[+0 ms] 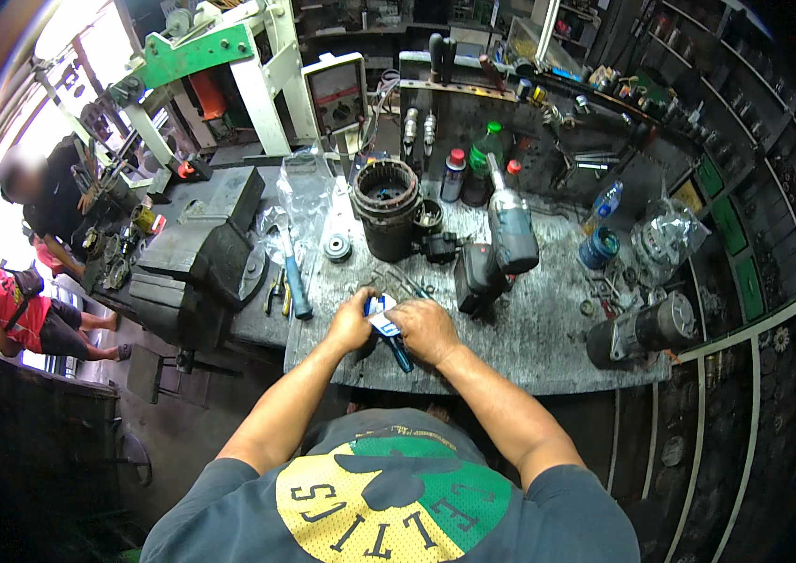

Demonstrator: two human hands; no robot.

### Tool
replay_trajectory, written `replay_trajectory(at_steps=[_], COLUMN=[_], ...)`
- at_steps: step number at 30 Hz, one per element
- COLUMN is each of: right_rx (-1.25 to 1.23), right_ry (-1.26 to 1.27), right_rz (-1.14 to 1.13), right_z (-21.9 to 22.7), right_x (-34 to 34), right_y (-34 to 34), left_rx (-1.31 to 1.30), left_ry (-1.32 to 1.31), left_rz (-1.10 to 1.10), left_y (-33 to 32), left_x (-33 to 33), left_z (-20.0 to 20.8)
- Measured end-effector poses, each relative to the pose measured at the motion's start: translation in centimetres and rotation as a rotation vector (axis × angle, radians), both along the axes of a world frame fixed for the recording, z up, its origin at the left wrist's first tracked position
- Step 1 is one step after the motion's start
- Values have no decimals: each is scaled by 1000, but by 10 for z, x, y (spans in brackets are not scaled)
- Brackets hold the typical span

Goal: The person opens a small package of mechanical parts, removes a component, and uses a tool to adjust or clean a cylindrical mechanical assembly on a workbench. The person then places the part back into the packaging and continues handling the assembly.

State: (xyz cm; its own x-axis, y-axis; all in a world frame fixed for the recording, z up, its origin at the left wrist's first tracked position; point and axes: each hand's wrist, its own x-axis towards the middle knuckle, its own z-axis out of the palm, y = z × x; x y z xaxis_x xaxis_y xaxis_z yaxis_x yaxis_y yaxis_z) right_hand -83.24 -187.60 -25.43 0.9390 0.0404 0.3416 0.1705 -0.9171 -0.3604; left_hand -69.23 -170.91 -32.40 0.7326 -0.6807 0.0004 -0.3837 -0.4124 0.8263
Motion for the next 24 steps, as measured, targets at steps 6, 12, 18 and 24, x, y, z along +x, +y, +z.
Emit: replay_trajectory(at_steps=[6, 12, 18, 24], right_rx=[-35, -141, -207, -290], right_ry=[-150, -166, -149, -175], right_rz=[16, 90, 165, 276], right_z=[10, 17, 30, 32], right_x=[-3, 9, 22, 22], right_y=[-5, 7, 0, 8], left_rx=[-479, -388, -221, -120], left_ry=[757, 1040, 1194, 835], left_rz=[55, 253, 124, 197], left_y=[2, 0, 18, 10], left_x=[3, -4, 17, 38], left_z=[1, 13, 20, -7])
